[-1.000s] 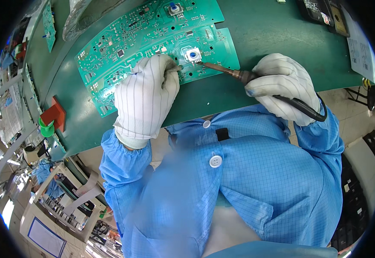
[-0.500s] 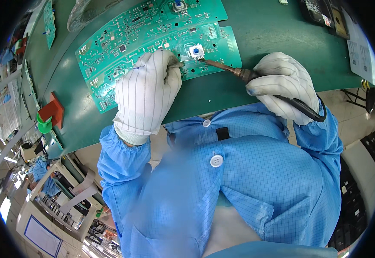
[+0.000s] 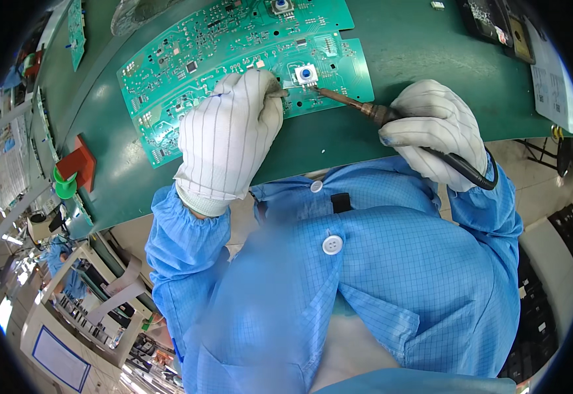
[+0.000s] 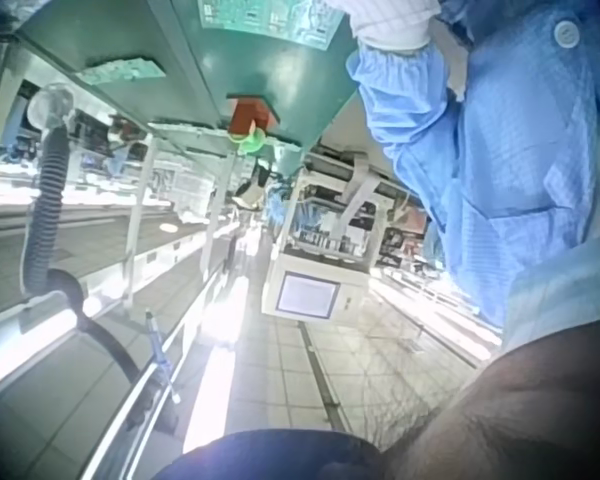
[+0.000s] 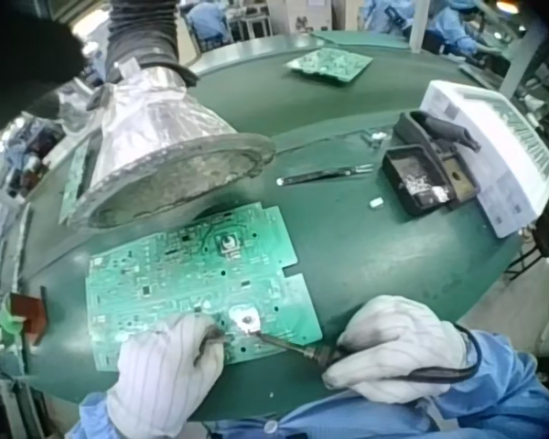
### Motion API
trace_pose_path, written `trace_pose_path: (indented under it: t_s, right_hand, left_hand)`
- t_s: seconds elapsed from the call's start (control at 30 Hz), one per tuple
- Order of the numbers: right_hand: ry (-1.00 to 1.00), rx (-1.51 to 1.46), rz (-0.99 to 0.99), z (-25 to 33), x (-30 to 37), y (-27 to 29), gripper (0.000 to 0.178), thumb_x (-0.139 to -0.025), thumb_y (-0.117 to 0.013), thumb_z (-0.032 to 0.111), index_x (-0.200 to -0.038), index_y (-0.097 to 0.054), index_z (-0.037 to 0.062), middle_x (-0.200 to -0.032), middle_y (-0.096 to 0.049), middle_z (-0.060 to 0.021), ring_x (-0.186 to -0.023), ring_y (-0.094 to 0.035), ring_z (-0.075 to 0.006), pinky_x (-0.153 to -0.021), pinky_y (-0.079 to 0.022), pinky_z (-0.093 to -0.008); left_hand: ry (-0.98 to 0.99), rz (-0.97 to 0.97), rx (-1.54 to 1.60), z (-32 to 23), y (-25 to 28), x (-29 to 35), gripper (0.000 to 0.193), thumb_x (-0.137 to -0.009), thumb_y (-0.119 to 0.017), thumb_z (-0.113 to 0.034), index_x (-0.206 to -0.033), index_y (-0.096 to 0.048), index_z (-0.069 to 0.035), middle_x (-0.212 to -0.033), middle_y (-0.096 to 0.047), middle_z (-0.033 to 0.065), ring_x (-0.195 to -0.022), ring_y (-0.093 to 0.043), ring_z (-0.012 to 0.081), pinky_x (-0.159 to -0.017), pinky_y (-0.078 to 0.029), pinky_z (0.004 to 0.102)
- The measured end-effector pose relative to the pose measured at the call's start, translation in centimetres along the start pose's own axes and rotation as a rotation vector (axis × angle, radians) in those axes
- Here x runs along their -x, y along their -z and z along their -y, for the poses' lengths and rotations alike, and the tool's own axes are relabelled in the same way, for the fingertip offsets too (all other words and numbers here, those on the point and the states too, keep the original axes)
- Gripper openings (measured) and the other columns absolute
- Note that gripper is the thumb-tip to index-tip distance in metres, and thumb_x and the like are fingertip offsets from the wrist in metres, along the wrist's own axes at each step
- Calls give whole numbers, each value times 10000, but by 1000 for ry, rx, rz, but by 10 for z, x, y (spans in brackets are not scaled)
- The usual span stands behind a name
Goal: Soldering components onto multiple printed circuit boards.
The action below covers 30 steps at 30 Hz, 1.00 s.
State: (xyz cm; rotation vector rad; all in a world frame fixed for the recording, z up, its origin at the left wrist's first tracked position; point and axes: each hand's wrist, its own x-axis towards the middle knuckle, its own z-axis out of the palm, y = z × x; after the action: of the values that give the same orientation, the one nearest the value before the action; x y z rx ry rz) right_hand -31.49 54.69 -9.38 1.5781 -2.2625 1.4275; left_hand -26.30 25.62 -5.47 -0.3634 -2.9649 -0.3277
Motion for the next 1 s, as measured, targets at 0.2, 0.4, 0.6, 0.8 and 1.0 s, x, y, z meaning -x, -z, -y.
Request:
trace_pose_path:
  t_s: [0.2,0.4,0.6,0.8,1.0]
  right_hand:
    - [34,48,12,2,-6,-4,347,-736,-743,61,-1075,-740,138,-978,-670,-57,-944,-648,-256,-853,-523,-380]
    - [98,97,-19,-3,-6,-7,386,-737,-750,66,-1108,-726,167,-941,-646,-46,-923,-640,-243,-851,-517,-380]
    - [137,111,-14,-1,-10,-6,318,-699,-778,-1,-997,-727,97,-943,-623,-104,-869,-661,-286,-750,-553,-405]
    - [143,111,-20,-1,-10,-6,339,-690,-780,-20,-1001,-724,104,-936,-620,-103,-867,-659,-278,-735,-556,-401]
    - [140,135,-40,-6,-5,-8,405,-751,-768,77,-1140,-699,165,-928,-640,-52,-893,-640,-244,-791,-509,-379]
  left_hand:
    - [8,13,-8,2,0,0,101,-884,-681,-199,-930,-612,-141,-791,-660,94,-593,-657,283,-535,-529,382]
    - [3,12,11,1,0,-1,104,-880,-681,-191,-928,-608,-133,-792,-658,102,-586,-654,290,-521,-525,394]
    - [-7,14,7,0,-2,-4,115,-875,-675,-172,-922,-584,-121,-771,-635,114,-582,-650,294,-515,-527,392]
    - [-37,-2,-30,1,-4,-2,131,-865,-667,-164,-930,-565,-115,-773,-624,111,-574,-648,289,-507,-531,381]
    - [-18,27,-57,-3,-2,-3,115,-870,-665,-175,-935,-580,-133,-795,-629,99,-574,-652,280,-492,-527,383]
